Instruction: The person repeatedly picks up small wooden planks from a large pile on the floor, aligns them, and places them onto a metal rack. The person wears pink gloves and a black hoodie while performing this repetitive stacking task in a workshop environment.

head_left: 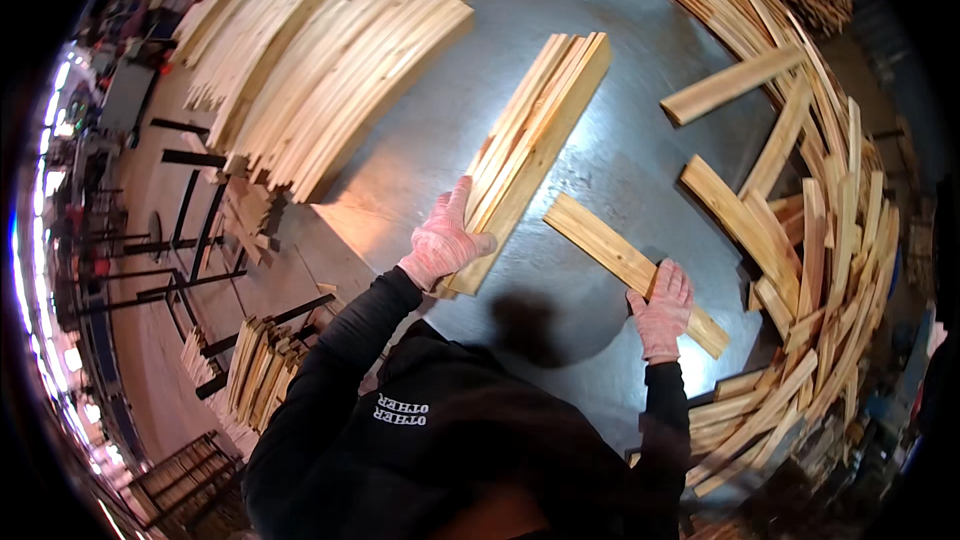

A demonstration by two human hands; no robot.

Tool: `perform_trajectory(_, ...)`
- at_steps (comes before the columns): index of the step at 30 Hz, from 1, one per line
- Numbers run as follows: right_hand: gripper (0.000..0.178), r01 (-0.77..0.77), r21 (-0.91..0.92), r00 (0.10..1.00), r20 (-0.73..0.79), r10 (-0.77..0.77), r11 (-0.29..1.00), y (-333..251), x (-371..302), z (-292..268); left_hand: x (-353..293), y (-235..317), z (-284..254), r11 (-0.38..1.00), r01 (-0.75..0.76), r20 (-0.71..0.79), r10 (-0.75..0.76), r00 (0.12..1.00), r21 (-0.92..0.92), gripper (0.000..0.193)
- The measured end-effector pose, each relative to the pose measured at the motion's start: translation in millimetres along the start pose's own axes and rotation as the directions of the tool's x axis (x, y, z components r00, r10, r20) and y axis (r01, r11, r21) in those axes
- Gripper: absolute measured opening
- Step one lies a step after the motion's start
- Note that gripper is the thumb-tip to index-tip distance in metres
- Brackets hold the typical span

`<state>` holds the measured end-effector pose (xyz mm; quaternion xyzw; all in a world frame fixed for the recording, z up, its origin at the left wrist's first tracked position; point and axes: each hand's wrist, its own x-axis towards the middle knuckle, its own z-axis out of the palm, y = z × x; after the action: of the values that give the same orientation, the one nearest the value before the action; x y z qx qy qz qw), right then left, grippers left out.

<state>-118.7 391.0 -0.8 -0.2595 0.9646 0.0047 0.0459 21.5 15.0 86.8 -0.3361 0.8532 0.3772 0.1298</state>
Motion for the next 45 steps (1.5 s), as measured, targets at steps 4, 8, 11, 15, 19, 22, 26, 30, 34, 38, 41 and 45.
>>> perform_trajectory(4,0.075,0.075,0.542,0.985,-0.172,0.023,0.837,-87,6,-13,-8,-32,-7,0.163,0.319,0.342,0.135,0.930,-0.934,0.082)
perform_trajectory(8,0.068,0.149,0.708,0.985,-0.171,-0.037,0.691,-167,15,-9,-24,-35,0,-0.122,0.412,0.379,0.223,0.898,-0.903,0.057)
perform_trajectory(11,0.065,0.160,0.666,0.986,-0.149,-0.080,0.729,-186,9,-10,-46,-31,-7,-0.133,0.384,0.340,0.269,0.901,-0.913,0.062)
perform_trajectory(15,0.062,0.154,0.709,0.988,-0.122,-0.095,0.689,-184,5,1,-67,-48,-37,0.185,0.052,0.087,0.186,0.979,-0.981,0.084)
perform_trajectory(19,0.055,0.104,0.846,0.988,-0.026,-0.154,0.523,-223,6,-1,-90,-72,-113,0.780,-0.005,-0.028,-0.017,0.999,-0.626,0.093)
perform_trajectory(22,0.051,0.079,0.936,0.988,-0.027,-0.154,0.343,-278,15,-12,-79,-98,-177,0.920,-0.047,-0.149,-0.012,0.989,-0.390,0.099)
perform_trajectory(26,0.053,0.103,0.966,0.986,-0.069,-0.149,0.236,-375,33,-52,-42,-146,-265,0.991,0.075,-0.321,-0.037,0.946,0.110,0.101)
perform_trajectory(30,0.057,0.144,0.970,0.986,-0.125,-0.111,0.194,-478,79,-62,29,-211,-355,0.953,0.021,-0.341,0.088,0.936,0.302,0.099)
perform_trajectory(34,0.067,0.005,0.983,0.991,0.019,-0.132,0.183,-603,148,-67,104,-271,-405,0.940,0.041,-0.310,0.070,0.948,0.340,0.095)
perform_trajectory(38,0.083,-0.033,0.880,0.973,0.137,-0.187,0.475,-702,222,-88,123,-301,-408,0.915,0.041,-0.254,0.068,0.965,0.401,0.090)
perform_trajectory(41,0.101,-0.064,0.753,0.957,0.232,-0.174,0.655,-741,258,-94,138,-295,-440,0.872,-0.030,-0.264,0.180,0.947,0.489,0.083)
perform_trajectory(45,0.114,-0.115,0.720,0.956,0.267,-0.120,0.684,-774,267,-95,209,-402,-495,0.862,0.133,-0.486,0.142,0.863,0.488,0.055)
